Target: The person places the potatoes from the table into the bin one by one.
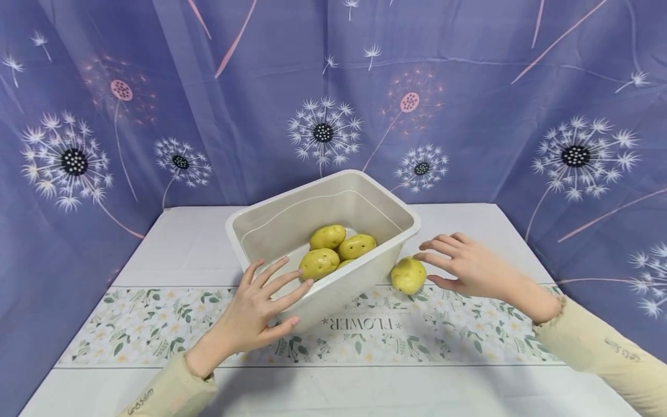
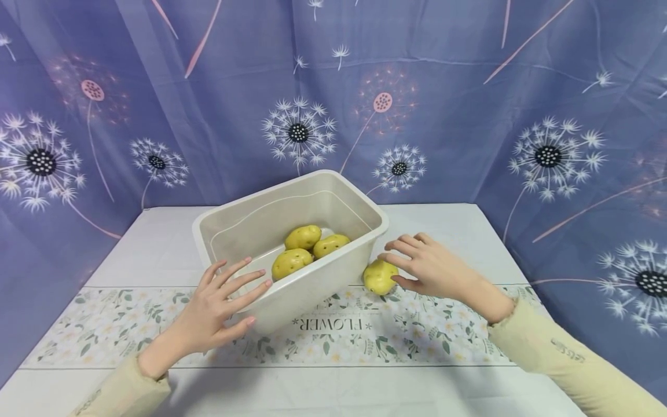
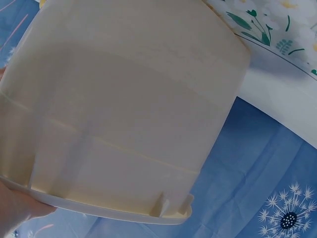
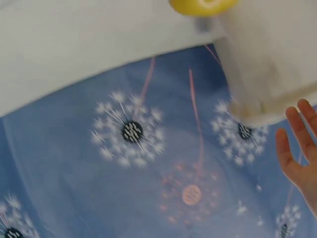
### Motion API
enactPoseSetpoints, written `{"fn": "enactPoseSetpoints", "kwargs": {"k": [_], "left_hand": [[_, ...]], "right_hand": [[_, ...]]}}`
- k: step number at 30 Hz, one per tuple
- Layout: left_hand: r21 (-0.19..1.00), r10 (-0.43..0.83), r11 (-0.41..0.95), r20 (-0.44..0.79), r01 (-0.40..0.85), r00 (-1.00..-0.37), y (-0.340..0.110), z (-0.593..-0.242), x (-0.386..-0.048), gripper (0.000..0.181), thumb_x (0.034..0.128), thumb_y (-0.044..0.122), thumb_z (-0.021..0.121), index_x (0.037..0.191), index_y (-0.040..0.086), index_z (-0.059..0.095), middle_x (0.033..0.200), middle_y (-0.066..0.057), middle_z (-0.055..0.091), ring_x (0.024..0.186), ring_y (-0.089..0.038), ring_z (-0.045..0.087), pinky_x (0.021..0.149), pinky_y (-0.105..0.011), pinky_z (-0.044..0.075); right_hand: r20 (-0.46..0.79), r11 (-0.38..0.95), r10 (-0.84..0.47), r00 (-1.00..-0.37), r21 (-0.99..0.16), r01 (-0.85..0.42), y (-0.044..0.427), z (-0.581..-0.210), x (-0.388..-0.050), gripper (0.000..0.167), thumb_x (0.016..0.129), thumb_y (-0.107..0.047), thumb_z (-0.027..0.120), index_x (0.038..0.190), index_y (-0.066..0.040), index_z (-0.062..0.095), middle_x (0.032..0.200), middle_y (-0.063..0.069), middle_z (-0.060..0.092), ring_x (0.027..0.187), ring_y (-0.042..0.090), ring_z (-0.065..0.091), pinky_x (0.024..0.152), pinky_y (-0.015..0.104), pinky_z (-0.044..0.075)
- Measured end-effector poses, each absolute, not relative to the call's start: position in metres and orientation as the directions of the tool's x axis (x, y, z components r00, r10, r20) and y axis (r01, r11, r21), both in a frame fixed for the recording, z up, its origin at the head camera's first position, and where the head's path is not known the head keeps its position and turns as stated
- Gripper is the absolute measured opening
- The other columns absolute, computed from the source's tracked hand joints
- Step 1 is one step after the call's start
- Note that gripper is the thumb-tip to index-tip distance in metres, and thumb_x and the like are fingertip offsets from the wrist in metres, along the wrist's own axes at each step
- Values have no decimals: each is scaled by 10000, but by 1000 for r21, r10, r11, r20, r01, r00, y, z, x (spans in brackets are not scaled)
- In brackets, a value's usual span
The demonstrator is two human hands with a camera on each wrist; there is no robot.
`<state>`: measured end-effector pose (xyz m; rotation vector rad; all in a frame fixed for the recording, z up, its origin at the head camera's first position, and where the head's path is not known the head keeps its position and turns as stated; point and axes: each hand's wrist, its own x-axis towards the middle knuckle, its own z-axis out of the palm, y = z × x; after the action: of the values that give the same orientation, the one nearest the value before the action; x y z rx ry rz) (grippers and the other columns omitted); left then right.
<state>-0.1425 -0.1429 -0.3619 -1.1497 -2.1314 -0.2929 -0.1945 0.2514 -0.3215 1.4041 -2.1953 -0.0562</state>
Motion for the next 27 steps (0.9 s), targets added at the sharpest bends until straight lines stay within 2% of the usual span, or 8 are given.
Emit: {"fn": "enactPoseSetpoints", "kwargs": {"k": [3,8,9,11,13,15,18,27], "left_hand": [[-119,647,582,667,804,-370,-143,-362,-143,454,902,452,342,1230,211,544,1173,-52,572,1192,-339,436,901,-584,288],[-119,644,585,669,802,-371,-142,-362,-143,462,909,461,322,1229,212,543,1168,-49,575,1182,-342,442,892,-584,298],[-117,645,585,667,802,-373,-142,-362,-143,460,907,461,327,1229,213,544,1172,-46,573,1183,-341,442,894,-584,296],[-116,647,590,659,799,-383,-142,-362,-142,465,910,470,317,1233,219,539,1181,-40,568,1193,-336,433,901,-584,293],[-117,648,592,657,797,-385,-142,-362,-142,469,913,473,309,1232,220,540,1182,-39,568,1197,-333,431,905,-583,291],[-116,649,592,656,798,-386,-143,-362,-142,464,911,471,316,1232,222,539,1182,-37,568,1201,-329,428,903,-582,292],[-116,650,592,655,798,-387,-143,-362,-142,461,911,469,320,1233,222,539,1181,-37,568,1203,-326,425,904,-579,291],[-119,651,593,652,796,-388,-143,-362,-142,471,918,472,298,1240,222,532,1187,-42,564,1207,-329,418,911,-581,286]], "right_hand": [[399,455,-859,-322,305,-837,254,-335,-196,383,900,-381,418,1121,-114,581,1043,64,600,942,224,531,734,372,425],[349,443,-878,-328,333,-833,256,-359,-200,445,931,-419,314,1136,-120,572,1074,75,587,955,229,514,739,376,415],[333,439,-884,-329,345,-830,256,-364,-200,429,925,-420,343,1146,-128,567,1080,77,584,961,230,512,740,378,415],[305,431,-893,-332,363,-826,256,-372,-202,396,873,-405,495,1159,-139,560,1082,87,582,969,237,510,741,385,417],[280,423,-900,-334,378,-823,256,-380,-204,473,758,-362,658,1166,-146,554,1087,95,580,982,242,510,738,389,417],[268,414,-906,-329,391,-822,255,-387,-207,579,643,-321,751,1164,-153,561,1098,99,579,999,251,514,739,395,419],[253,402,-912,-322,404,-821,253,-397,-213,630,595,-288,773,1176,-167,562,1117,93,570,1020,259,509,741,392,412],[205,363,-931,-301,456,-812,250,-414,-228,686,584,-288,769,1219,-195,527,1163,91,529,1036,256,494,732,385,378]]}}
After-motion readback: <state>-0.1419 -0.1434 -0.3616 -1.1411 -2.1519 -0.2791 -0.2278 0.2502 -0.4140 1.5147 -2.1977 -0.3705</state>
